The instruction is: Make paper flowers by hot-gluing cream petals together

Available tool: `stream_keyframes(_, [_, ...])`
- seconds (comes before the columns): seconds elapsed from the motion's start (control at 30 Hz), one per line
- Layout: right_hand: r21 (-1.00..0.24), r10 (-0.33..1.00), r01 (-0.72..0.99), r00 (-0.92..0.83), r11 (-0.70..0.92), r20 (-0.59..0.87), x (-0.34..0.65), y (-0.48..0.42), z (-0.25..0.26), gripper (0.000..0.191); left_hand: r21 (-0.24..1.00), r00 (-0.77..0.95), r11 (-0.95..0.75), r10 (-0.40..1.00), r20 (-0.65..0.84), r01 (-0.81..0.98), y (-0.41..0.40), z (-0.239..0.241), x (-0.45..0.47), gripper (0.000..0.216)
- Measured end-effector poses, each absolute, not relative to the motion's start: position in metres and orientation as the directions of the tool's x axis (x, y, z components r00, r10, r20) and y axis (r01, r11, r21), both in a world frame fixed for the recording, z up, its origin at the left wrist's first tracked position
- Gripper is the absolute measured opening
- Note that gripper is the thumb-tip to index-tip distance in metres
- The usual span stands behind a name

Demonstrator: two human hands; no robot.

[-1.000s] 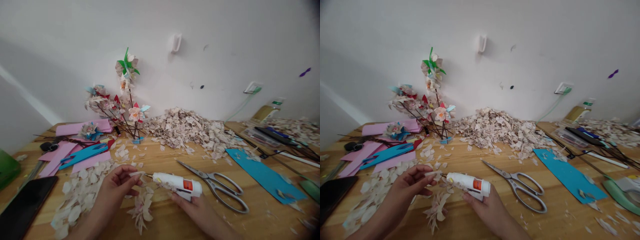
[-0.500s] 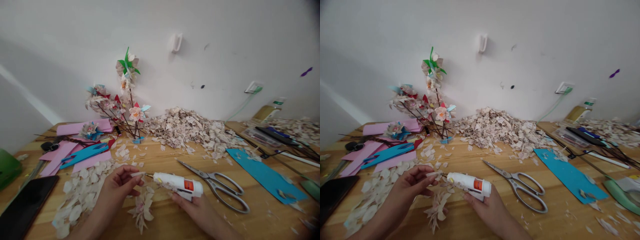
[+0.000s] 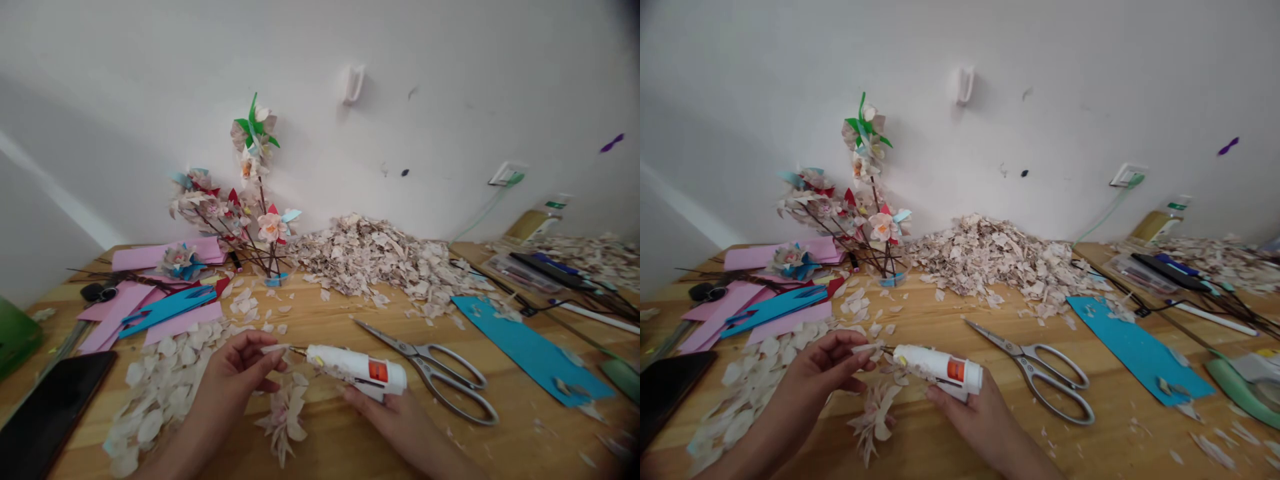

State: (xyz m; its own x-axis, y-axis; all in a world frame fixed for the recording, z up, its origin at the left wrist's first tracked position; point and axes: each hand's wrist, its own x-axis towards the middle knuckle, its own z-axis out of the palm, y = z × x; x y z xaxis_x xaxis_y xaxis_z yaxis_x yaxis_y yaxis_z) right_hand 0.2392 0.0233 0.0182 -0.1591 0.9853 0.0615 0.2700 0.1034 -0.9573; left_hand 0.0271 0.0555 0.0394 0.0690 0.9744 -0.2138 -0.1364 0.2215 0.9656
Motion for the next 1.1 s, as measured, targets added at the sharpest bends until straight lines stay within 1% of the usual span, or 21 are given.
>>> stream_keyframes(0.13, [-0.960,0.990,0.264,-0.127,0.098,0.066,0.239,0.023,0.016,0.039,0.967,0.066,0.221,0.975,-0.214,-0.128,0.056,0.039,0.027,0.021])
stream_keyframes(0.27, [-0.964,0.997,0.258,-0.057,0.061,0.048,0.238,0.020,0.018,0.035,0.969,0.066,0.212,0.977,-0.205,-0.128,0.056,0.039,0.029,0.020])
stream_keyframes(0.33, [-0.967,0.995,0.244,-0.080,0.080,0.062,0.239,0.020,0.018,0.033,0.970,0.063,0.209,0.977,-0.202,-0.128,0.056,0.039,0.029,0.019])
stream_keyframes(0.43, [-0.960,0.981,0.248,-0.175,0.129,0.087,0.242,0.022,0.017,0.030,0.970,0.056,0.206,0.978,-0.200,-0.130,0.055,0.039,0.027,0.019])
stream_keyframes(0.53, [-0.952,0.980,0.273,-0.175,0.140,0.094,0.243,0.025,0.014,0.027,0.966,0.052,0.210,0.977,-0.205,-0.152,0.056,0.039,0.026,0.021])
stream_keyframes(0.6, [-0.950,0.985,0.283,-0.141,0.132,0.095,0.243,0.026,0.011,0.029,0.951,0.065,0.247,0.969,-0.239,-0.188,0.057,0.039,0.026,0.024])
stream_keyframes(0.7, [-0.938,0.992,0.332,-0.099,0.103,0.074,0.244,0.029,0.009,0.033,0.894,0.099,0.336,0.942,-0.321,-0.296,0.057,0.042,0.027,0.026])
stream_keyframes(0.77, [-0.920,0.994,0.379,-0.088,0.100,0.072,0.247,0.033,0.006,0.033,0.845,0.121,0.387,0.922,-0.369,-0.369,0.057,0.044,0.028,0.023])
stream_keyframes(0.83, [-0.898,0.993,0.423,-0.064,0.118,0.100,0.252,0.040,0.002,0.032,0.808,0.132,0.419,0.906,-0.402,-0.415,0.057,0.048,0.027,0.017])
stream_keyframes(0.9, [-0.880,0.992,0.459,-0.015,0.121,0.129,0.259,0.049,-0.004,0.032,0.786,0.127,0.431,0.898,-0.422,-0.443,0.059,0.052,0.025,0.016])
stream_keyframes(0.97, [-0.872,0.990,0.478,0.027,0.106,0.136,0.266,0.057,-0.011,0.033,0.774,0.107,0.429,0.896,-0.432,-0.467,0.061,0.055,0.022,0.020])
stream_keyframes(1.1, [-0.863,0.988,0.497,0.063,0.090,0.140,0.272,0.066,-0.020,0.033,0.771,0.074,0.422,0.893,-0.443,-0.477,0.065,0.060,0.018,0.025])
